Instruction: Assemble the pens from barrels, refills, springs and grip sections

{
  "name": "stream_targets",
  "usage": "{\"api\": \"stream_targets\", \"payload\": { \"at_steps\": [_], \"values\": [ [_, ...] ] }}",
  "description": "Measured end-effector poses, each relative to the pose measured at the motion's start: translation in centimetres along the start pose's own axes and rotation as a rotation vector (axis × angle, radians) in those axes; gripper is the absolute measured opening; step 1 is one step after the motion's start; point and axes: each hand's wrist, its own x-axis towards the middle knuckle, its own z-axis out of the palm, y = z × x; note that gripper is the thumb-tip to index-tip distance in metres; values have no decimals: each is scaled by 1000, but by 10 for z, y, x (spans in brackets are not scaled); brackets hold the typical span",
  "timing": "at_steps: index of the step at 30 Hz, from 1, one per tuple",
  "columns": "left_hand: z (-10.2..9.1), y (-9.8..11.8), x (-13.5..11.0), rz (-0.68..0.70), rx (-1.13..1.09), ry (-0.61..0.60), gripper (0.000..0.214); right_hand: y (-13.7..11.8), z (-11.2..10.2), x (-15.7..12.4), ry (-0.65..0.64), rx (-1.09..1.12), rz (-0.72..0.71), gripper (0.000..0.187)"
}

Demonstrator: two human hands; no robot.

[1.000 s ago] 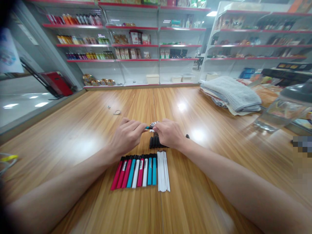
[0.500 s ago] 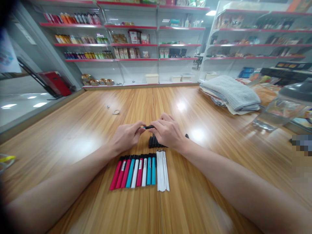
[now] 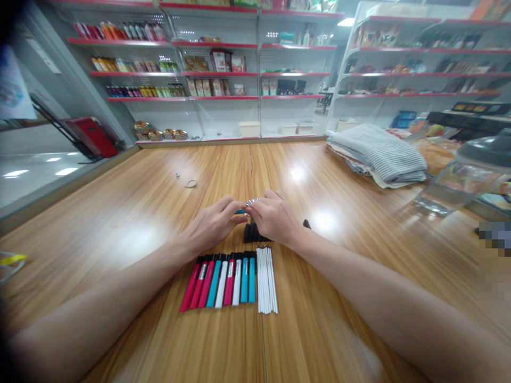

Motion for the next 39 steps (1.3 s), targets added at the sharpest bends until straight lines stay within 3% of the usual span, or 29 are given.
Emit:
{"api": "stream_targets", "payload": {
  "at_steps": [8,25,39],
  "values": [
    [0,1,-1,28,45,-20,23,-1,-1,1,-3,-13,-7,19],
    [2,-1,-2,-43,-127,-46,22,5,3,-3,59,32,-81,11],
    [3,-9,-3,-101,-113,-29,22,10,-2,-2,39,18,8,16]
  ]
}}
